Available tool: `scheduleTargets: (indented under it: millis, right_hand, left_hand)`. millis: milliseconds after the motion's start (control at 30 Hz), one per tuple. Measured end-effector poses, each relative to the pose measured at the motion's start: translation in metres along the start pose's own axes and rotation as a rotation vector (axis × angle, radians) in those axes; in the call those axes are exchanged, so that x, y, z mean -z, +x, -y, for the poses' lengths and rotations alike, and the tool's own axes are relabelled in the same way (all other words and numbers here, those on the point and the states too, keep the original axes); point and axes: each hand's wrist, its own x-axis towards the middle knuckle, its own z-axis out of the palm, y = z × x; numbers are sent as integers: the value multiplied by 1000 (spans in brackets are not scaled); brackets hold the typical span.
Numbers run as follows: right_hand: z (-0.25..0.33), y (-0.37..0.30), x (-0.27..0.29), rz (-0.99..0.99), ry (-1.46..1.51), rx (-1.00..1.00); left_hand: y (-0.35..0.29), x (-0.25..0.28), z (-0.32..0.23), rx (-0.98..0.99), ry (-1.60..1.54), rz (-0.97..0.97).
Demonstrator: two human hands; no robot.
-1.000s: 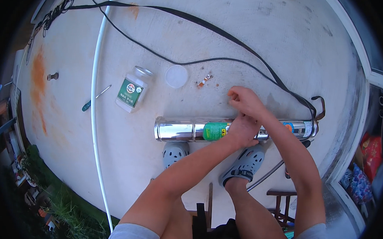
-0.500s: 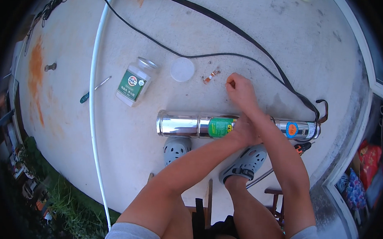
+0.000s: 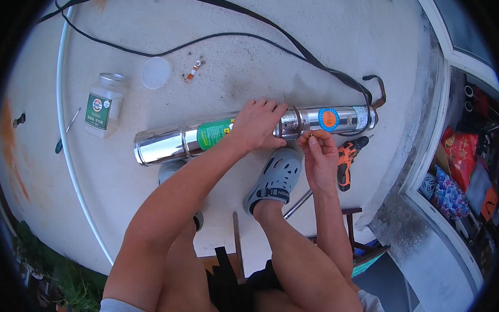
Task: The person assembles a cylindrical metal water pump by using an electric drill to secure a metal bracket and then manually fitting a metal pipe and strap onto the housing.
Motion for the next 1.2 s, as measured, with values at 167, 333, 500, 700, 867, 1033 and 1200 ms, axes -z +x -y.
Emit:
scheduleTargets:
  millis: [167, 333, 500, 700, 867, 1033, 1200]
  right_hand:
    - [-11, -5, 14, 59, 263, -83]
    - [-14, -7, 21, 59, 368, -185]
    - [-3, 1, 24, 37, 107, -127]
    - [0, 21, -2, 122, -897, 432]
    - [-13, 29, -12, 125, -1030, 508]
    - [-15, 31, -13, 147, -1101, 556]
    - [-16, 32, -14, 147, -1153, 603]
  left_hand:
    - [2, -3, -1, -9, 12, -25]
    - [0, 0, 1, -19, 29, -16]
    - [2, 0, -3, -17, 53, -18]
    - [3, -3, -1, -36, 57, -67]
    - [2, -4, 0, -37, 52, -99]
    - [1, -4, 0, -17, 28, -91]
    - [1, -5, 1, -16, 12, -104]
